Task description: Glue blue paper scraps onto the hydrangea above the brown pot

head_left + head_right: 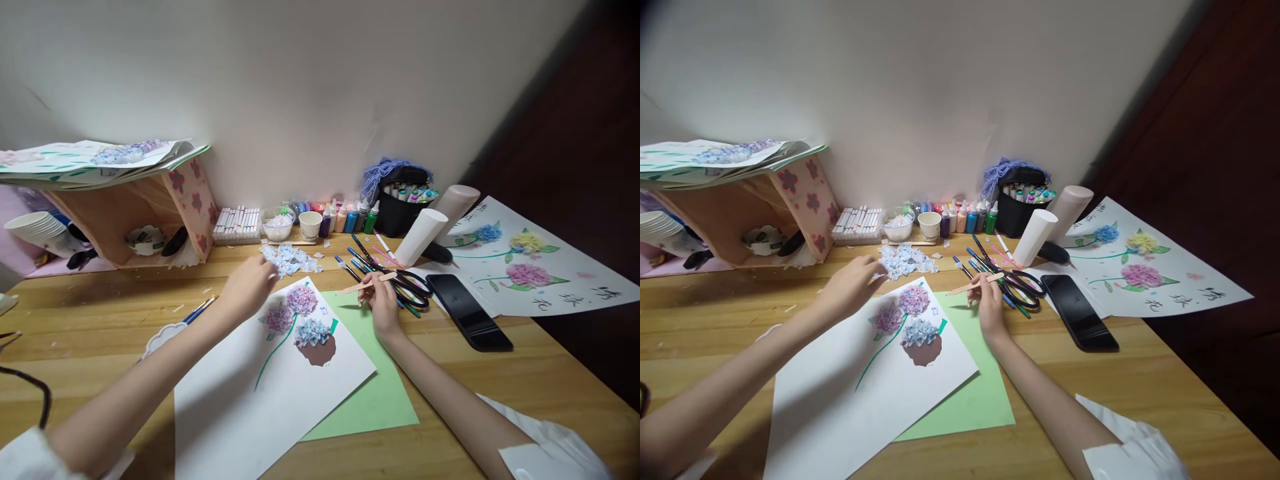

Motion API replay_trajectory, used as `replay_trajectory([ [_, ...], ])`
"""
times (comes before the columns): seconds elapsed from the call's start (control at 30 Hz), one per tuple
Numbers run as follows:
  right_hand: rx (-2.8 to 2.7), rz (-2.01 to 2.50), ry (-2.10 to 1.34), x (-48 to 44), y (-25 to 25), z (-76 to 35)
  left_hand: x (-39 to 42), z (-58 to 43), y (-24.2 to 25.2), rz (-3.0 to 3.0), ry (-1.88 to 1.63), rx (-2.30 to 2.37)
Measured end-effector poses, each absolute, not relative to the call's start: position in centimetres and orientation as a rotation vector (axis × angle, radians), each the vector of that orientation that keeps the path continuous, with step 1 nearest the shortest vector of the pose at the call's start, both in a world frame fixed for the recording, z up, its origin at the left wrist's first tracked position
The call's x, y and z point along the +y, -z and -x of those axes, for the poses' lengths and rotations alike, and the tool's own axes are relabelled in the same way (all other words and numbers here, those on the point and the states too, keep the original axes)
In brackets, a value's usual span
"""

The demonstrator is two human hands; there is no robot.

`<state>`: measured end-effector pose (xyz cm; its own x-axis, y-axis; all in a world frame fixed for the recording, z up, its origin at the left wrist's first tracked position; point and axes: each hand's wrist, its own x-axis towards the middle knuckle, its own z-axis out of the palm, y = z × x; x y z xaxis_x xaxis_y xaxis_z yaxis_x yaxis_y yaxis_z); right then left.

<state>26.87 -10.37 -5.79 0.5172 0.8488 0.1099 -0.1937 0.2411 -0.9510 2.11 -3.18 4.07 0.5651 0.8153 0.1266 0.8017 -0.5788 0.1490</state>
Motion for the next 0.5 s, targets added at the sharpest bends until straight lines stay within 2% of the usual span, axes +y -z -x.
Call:
replay_trajectory([
  [0.1,-0.688,1.146,-0.748,-10.4,5.7,-27.3,-0.7,-9.5,-3.7,-2.717,-0.243,1.185],
  [0.23,-0.675,1.16,-0.748,-10.2,5.8,-27.6,3.0,-15.9,-1.1,-2.673,-0.201,1.115],
  [0.5,-0.684,1.158,-0.751,-10.2,5.5,-27.4,5.3,-18.4,2.3,-2.498,-0.15,1.089],
])
